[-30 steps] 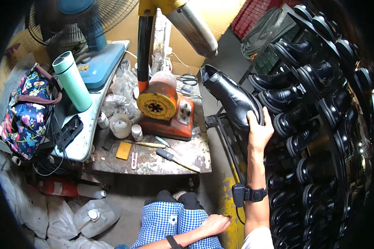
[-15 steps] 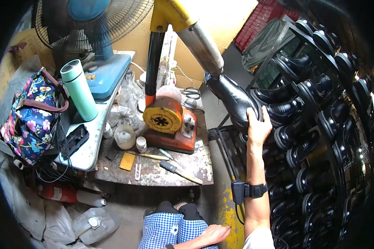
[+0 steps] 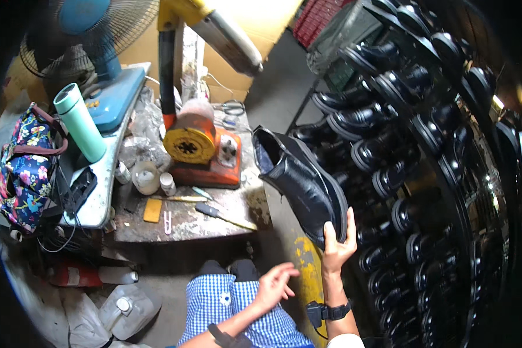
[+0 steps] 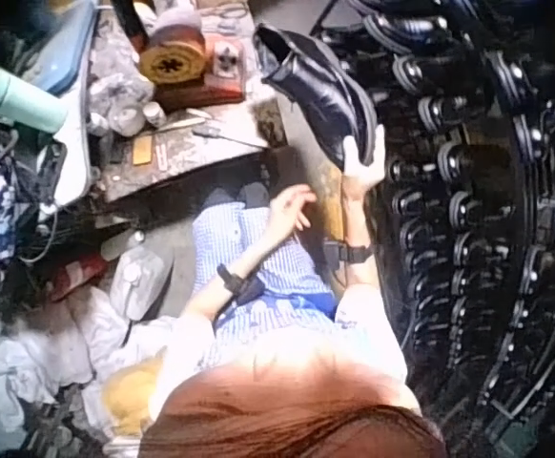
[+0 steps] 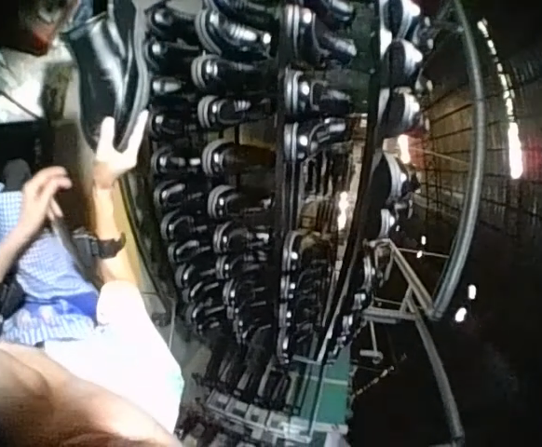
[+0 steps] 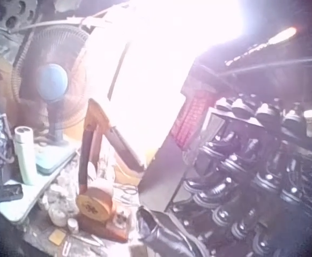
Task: Clean and inspect black leather shoes from a rack, using a brush and a cleaning solution.
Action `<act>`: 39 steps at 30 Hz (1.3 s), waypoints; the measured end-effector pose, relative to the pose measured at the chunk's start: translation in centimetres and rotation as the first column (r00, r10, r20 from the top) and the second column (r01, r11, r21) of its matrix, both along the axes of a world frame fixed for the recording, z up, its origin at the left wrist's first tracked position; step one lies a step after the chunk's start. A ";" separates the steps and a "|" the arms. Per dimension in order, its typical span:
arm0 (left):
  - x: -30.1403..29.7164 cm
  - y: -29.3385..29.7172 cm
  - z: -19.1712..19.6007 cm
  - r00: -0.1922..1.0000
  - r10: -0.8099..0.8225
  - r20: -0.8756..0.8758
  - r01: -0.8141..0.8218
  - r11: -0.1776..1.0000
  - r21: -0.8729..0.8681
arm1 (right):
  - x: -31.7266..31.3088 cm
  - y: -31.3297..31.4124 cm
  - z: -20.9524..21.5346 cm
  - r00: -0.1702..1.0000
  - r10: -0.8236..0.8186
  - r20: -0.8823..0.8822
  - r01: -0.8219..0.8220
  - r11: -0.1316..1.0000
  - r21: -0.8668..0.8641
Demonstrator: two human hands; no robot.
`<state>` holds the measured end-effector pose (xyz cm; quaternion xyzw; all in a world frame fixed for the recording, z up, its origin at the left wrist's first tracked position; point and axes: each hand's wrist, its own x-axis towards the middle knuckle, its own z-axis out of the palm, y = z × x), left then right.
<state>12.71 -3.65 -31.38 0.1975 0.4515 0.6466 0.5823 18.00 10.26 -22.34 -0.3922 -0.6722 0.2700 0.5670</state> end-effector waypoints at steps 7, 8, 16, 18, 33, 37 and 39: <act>-2.6 0.7 2.4 0.998 -0.037 0.055 0.039 0.999 -0.029 | 8.0 -7.8 -1.4 0.998 0.057 -0.027 -0.061 0.985 -0.161; -2.7 0.3 2.7 0.996 -0.070 0.050 0.072 0.997 -0.029 | 8.6 -8.7 -1.3 0.998 0.058 -0.028 -0.062 0.983 -0.172; -1.5 -3.2 2.3 0.992 0.110 0.054 -0.111 0.994 0.004 | 10.7 -12.3 -1.9 0.998 0.053 0.029 -0.048 0.987 -0.153; -1.6 -3.8 2.4 0.991 0.113 0.077 -0.113 0.994 -0.010 | 11.0 -12.7 -2.4 0.998 0.068 -0.001 -0.067 0.979 -0.193; -4.7 -4.3 7.9 0.992 0.093 -0.085 -0.085 0.992 0.094 | 11.9 -13.8 -2.9 0.812 -0.094 -0.575 -0.430 0.569 -0.700; -2.4 -5.3 6.9 0.782 0.305 -0.544 -0.242 0.952 0.185 | 12.2 -14.3 -3.3 0.807 -0.139 -0.574 -0.432 0.524 -0.734; -1.7 -5.4 7.2 0.515 0.355 -0.780 -0.182 0.935 0.305 | 12.0 -14.8 -3.0 0.808 -0.143 -0.572 -0.428 0.524 -0.736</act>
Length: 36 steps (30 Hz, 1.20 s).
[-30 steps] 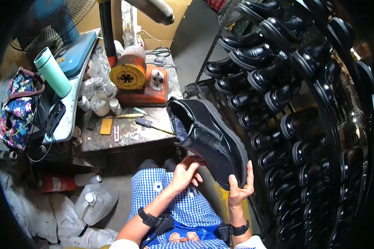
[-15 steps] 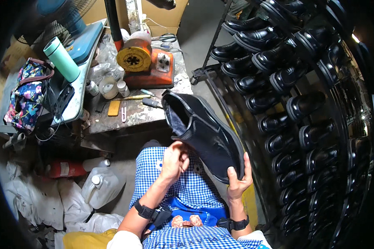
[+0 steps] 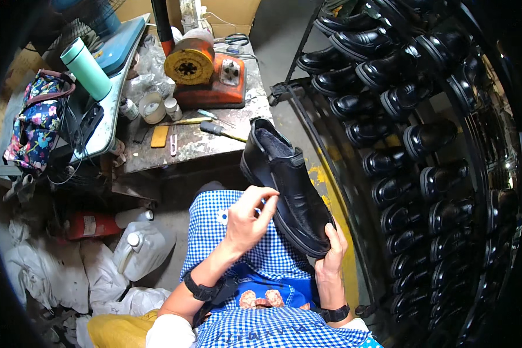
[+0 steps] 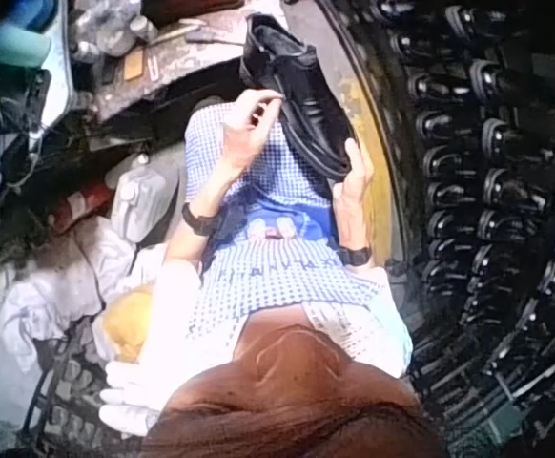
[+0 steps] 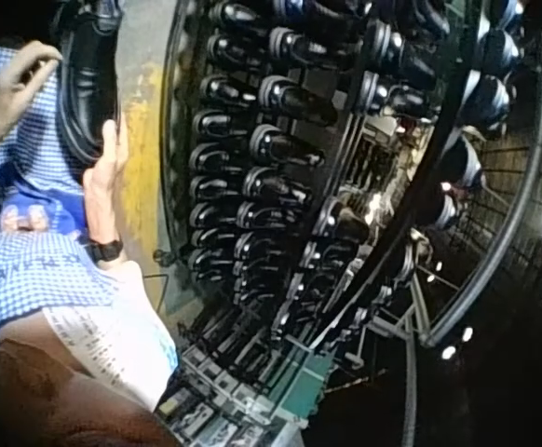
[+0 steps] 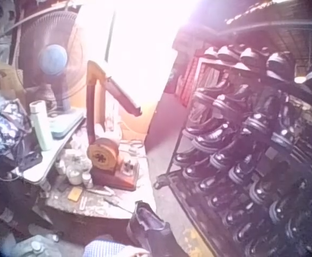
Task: Clean and inspect black leather shoes from a rack, using a brush and a cleaning solution.
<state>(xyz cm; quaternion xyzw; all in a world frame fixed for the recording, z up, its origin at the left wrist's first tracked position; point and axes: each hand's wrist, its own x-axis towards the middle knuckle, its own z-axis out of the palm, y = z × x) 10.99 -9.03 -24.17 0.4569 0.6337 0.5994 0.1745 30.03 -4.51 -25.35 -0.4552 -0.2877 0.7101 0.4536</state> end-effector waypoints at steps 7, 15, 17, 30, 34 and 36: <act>1.9 -0.3 0.2 0.898 0.094 -0.429 -0.171 0.975 -0.143 | -0.9 -2.2 0.3 0.906 -0.074 0.417 -0.114 0.906 0.407; -0.4 -1.1 -0.8 0.950 -0.218 0.224 0.255 0.956 -0.148 | -1.1 -3.1 0.4 0.842 -0.136 0.522 -0.166 0.855 0.491; -0.4 -1.2 -0.4 0.883 -0.200 0.425 0.309 0.928 -0.206 | -0.8 -3.0 -0.1 0.839 -0.137 0.526 -0.163 0.859 0.485; 3.6 1.0 -4.0 0.835 -0.115 0.538 0.085 0.993 0.079 | 0.2 -1.0 -1.8 0.996 -0.048 0.074 0.046 0.999 0.027; 4.4 1.6 -2.8 0.598 -0.199 0.776 0.066 0.978 0.200 | 1.3 -1.6 -5.1 0.985 -0.082 -0.151 0.039 0.963 -0.268; 4.3 1.6 -2.6 0.458 -0.216 0.862 -0.031 0.966 0.258 | 0.8 -1.6 -4.9 0.981 -0.097 -0.169 0.035 0.940 -0.338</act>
